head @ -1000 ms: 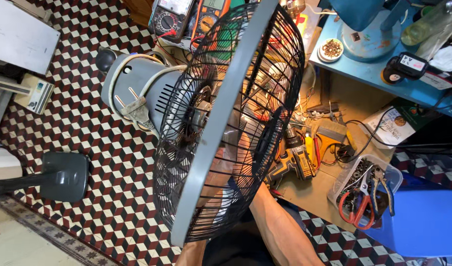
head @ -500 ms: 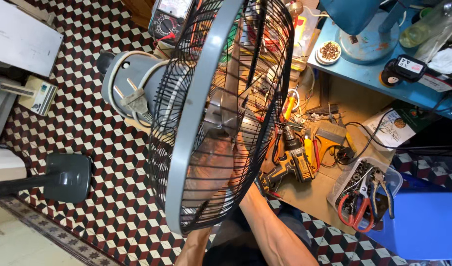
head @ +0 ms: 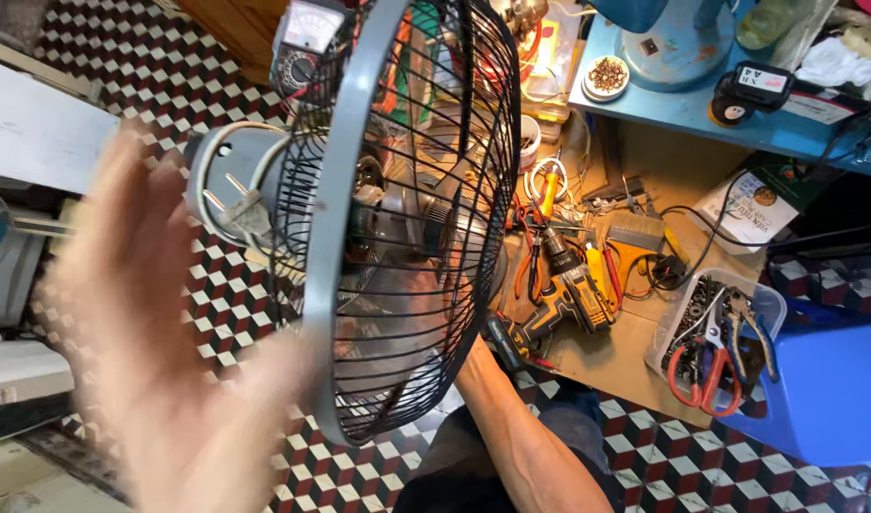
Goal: The person assembles a table fan by attaching the front grille, inserting the fan blade, and securing the rear grille. They then plug in the fan and test its operation by turning it on and adjusting the speed settings.
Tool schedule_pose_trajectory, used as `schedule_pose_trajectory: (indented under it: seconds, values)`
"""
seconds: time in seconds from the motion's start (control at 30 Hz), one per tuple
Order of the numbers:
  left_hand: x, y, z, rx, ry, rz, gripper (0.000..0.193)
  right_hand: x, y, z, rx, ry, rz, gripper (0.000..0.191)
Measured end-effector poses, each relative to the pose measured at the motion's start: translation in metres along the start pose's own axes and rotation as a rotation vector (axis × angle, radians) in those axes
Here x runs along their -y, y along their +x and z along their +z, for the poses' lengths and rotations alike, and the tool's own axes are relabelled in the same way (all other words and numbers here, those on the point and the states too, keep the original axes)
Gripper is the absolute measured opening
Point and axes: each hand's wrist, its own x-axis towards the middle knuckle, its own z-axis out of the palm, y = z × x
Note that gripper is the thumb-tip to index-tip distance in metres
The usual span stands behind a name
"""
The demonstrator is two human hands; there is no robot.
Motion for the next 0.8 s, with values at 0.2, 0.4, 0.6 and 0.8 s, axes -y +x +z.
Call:
schedule_pose_trajectory:
  seconds: [0.2,0.4,0.6,0.8]
  values:
    - [-0.039,0.054,0.029,0.233,-0.296,-0.136,0.089,0.001,-0.002,0.008,0.005,0.019,-0.024,0.023]
    - [-0.027,0.042,0.023,0.226,-0.401,-0.158,0.078,-0.007,0.001,0.011,0.006,0.041,-0.021,0.023]
    - [-0.015,0.041,0.022,0.235,-0.317,-0.095,0.082,-0.008,0.014,0.015,0.019,0.048,-0.04,0.023]
    - [-0.015,0.037,0.019,0.22,-0.409,-0.147,0.085,0.023,0.001,-0.001,0.056,0.13,-0.119,0.023]
